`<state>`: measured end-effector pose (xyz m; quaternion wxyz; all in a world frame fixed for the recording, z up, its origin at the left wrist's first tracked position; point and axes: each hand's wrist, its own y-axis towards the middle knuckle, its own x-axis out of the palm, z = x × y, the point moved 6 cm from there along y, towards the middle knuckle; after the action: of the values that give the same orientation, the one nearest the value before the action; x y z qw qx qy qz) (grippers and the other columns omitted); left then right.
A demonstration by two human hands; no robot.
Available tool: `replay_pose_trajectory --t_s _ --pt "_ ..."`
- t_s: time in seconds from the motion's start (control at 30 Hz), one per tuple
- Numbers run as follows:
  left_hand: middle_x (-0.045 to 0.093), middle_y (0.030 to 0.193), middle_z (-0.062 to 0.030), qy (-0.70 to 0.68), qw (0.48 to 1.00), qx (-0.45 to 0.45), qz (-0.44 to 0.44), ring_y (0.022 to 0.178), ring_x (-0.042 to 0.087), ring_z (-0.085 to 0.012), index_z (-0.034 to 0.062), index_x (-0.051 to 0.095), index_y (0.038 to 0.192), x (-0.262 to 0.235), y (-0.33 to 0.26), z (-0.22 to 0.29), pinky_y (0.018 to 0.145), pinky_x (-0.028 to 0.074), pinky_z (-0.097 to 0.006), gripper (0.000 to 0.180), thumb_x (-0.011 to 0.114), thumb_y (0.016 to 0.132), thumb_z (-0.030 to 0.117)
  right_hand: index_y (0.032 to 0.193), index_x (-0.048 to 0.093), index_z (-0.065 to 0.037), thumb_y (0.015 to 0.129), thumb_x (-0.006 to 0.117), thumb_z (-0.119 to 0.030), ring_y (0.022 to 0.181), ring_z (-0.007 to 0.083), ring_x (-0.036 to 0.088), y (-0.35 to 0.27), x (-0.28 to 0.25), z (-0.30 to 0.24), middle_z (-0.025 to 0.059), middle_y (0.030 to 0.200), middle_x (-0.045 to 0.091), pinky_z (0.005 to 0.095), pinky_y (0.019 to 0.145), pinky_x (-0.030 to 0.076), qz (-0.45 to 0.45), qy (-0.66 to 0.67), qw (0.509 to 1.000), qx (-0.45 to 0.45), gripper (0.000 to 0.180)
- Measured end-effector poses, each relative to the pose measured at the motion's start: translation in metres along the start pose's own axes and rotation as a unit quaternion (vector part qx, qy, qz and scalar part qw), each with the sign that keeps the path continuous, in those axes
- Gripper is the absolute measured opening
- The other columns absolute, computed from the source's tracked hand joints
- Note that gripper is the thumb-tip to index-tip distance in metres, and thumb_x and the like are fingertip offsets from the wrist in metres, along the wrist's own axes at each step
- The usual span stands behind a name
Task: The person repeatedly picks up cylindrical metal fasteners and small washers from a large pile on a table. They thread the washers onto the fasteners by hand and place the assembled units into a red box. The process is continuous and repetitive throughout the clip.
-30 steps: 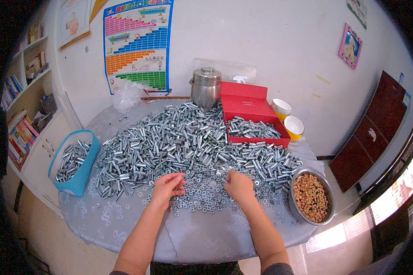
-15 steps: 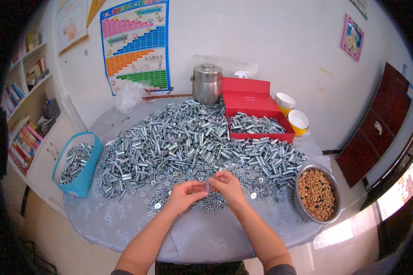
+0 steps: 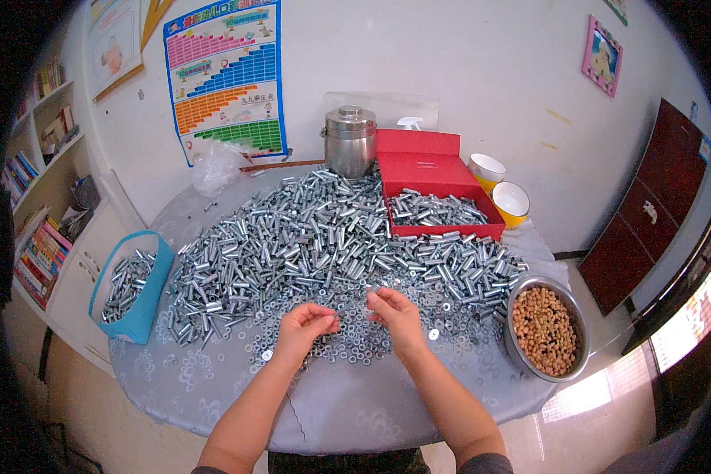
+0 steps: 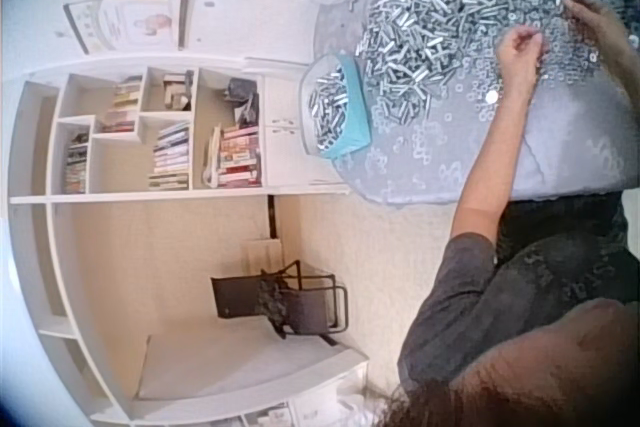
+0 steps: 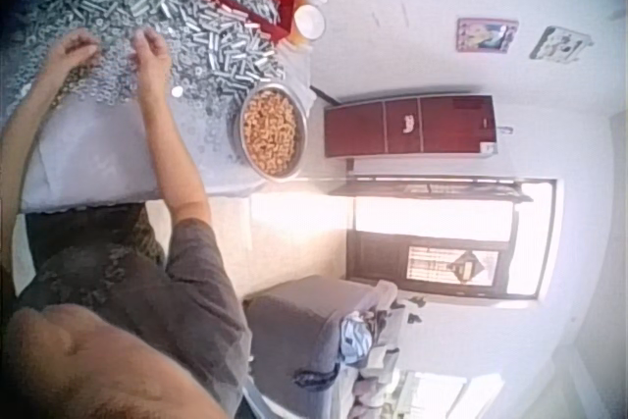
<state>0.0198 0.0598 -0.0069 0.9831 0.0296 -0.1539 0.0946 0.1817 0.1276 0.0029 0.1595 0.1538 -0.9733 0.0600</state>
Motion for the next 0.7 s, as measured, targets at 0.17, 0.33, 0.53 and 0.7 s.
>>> replay_pose_trajectory --t_s 0.17,0.33,0.53,0.7 --pt "0.062 0.084 -0.0096 0.010 1.000 -0.006 0.006 0.074 0.061 -0.0163 -0.0024 0.058 0.088 0.000 -0.001 0.001 0.070 0.052 -0.027 0.009 0.057 0.079 0.000 0.100 0.057 -0.003 0.082 0.059 -0.014 0.082 0.0103 0.056 0.000 0.002 -0.001 0.0027 0.095 0.059 0.0238 0.068 0.045 -0.030 -0.017 0.999 -0.010 0.021" --pt "0.062 0.083 -0.0093 0.011 1.000 -0.017 0.014 0.073 0.062 -0.0165 -0.0025 0.059 0.088 -0.002 -0.001 0.001 0.070 0.052 -0.027 0.010 0.057 0.079 0.000 0.101 0.057 -0.002 0.080 0.060 -0.012 0.081 0.0103 0.057 0.000 0.005 -0.002 0.0037 0.094 0.060 0.0234 0.069 0.045 -0.049 -0.038 0.998 -0.020 0.023" --pt "0.062 0.088 -0.0128 -0.006 1.000 -0.022 0.003 0.078 0.062 -0.0192 -0.0043 0.058 0.097 0.003 -0.002 0.002 0.071 0.053 -0.028 0.018 0.057 0.080 0.001 0.100 0.058 -0.002 0.078 0.061 -0.005 0.082 0.0101 0.057 -0.005 0.019 0.001 0.0038 0.091 0.061 0.0232 0.071 0.045 -0.100 -0.054 0.993 -0.034 0.022" --pt "0.061 0.093 -0.0145 -0.050 0.997 -0.062 0.004 0.083 0.062 -0.0220 -0.0057 0.054 0.106 0.008 -0.005 0.004 0.072 0.053 -0.028 0.027 0.056 0.080 0.002 0.099 0.058 -0.001 0.077 0.062 -0.002 0.083 0.0095 0.057 -0.008 0.025 0.006 0.0049 0.090 0.061 0.0222 0.073 0.045 -0.122 -0.077 0.989 -0.041 0.022"
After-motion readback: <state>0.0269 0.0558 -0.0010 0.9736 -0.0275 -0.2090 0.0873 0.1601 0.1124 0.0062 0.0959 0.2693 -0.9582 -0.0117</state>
